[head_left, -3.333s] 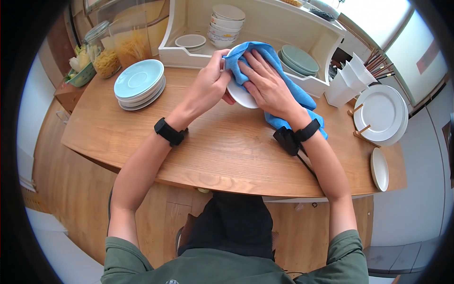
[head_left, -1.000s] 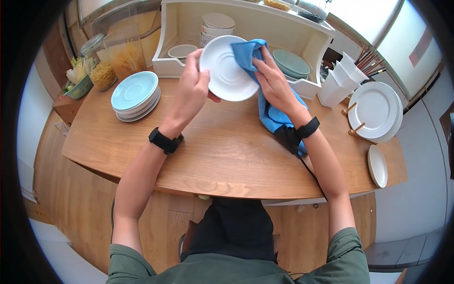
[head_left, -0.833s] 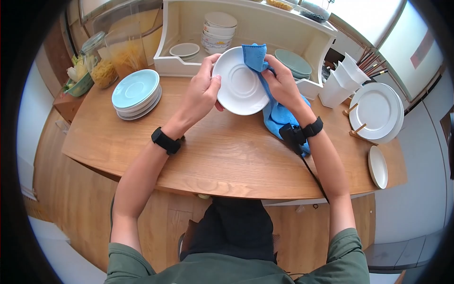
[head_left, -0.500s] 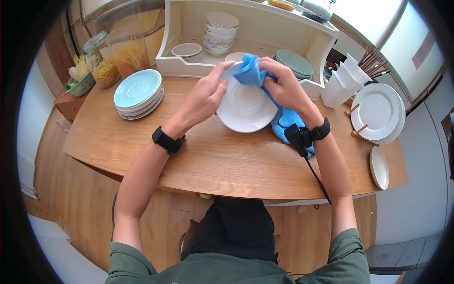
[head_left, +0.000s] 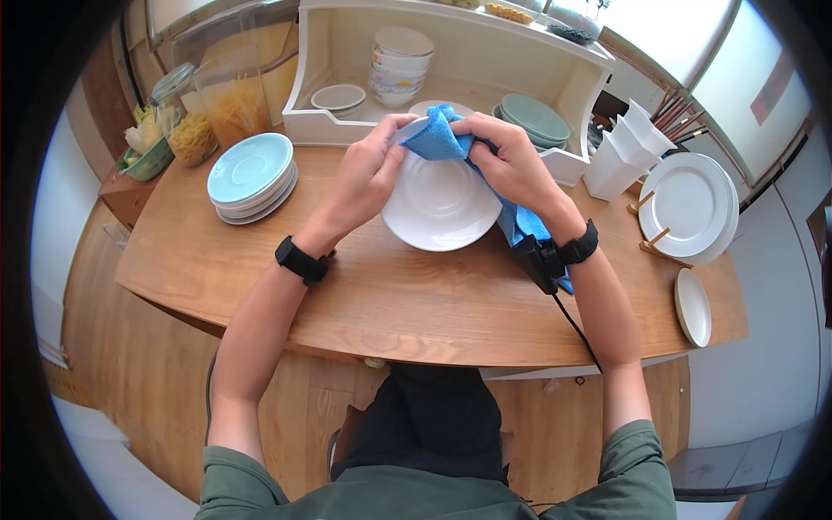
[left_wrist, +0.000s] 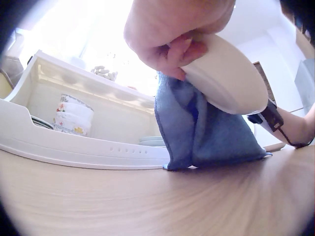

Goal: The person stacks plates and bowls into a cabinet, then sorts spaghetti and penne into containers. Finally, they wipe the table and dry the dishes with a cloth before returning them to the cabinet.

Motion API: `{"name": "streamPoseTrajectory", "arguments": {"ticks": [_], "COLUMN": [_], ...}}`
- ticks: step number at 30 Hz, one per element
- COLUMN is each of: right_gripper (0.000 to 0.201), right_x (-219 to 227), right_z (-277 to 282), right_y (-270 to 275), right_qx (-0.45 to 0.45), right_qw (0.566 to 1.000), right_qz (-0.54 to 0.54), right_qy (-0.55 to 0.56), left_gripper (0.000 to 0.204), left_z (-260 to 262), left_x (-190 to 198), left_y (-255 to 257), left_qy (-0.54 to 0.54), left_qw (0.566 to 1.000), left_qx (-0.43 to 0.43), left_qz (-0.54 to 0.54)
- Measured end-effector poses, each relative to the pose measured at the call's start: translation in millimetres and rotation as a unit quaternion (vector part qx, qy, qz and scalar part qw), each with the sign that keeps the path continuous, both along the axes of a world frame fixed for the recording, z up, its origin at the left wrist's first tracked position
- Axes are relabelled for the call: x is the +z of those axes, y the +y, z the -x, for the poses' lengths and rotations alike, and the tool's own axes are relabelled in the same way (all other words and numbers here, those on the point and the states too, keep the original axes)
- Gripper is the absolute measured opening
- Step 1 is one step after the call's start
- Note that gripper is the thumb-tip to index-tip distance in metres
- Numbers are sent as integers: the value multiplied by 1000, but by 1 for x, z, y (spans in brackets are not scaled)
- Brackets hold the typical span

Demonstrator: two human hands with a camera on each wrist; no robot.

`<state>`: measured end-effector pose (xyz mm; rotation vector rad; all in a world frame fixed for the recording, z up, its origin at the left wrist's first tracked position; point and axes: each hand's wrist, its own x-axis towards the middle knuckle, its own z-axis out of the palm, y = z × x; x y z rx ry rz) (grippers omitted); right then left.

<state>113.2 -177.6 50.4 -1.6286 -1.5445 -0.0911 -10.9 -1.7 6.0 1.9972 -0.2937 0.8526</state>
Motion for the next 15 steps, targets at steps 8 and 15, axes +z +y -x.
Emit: {"name": "streamPoseTrajectory", "arguments": {"ticks": [8, 15], "right_gripper": [29, 33], "right_x": [-21, -29], "right_z": [-2, 20], "right_y": [12, 21], "right_qx": [-38, -4], "right_qw": [989, 971], "right_qz": [-51, -41], "right_qy": [134, 237], "left_gripper": [29, 29], "left_z": [-9, -10], "left_x": [-4, -4], "left_y": [8, 17], "left_qy": [-58, -101], "left_qw": [981, 957], "left_qx": [92, 177], "left_qz": [159, 205]}}
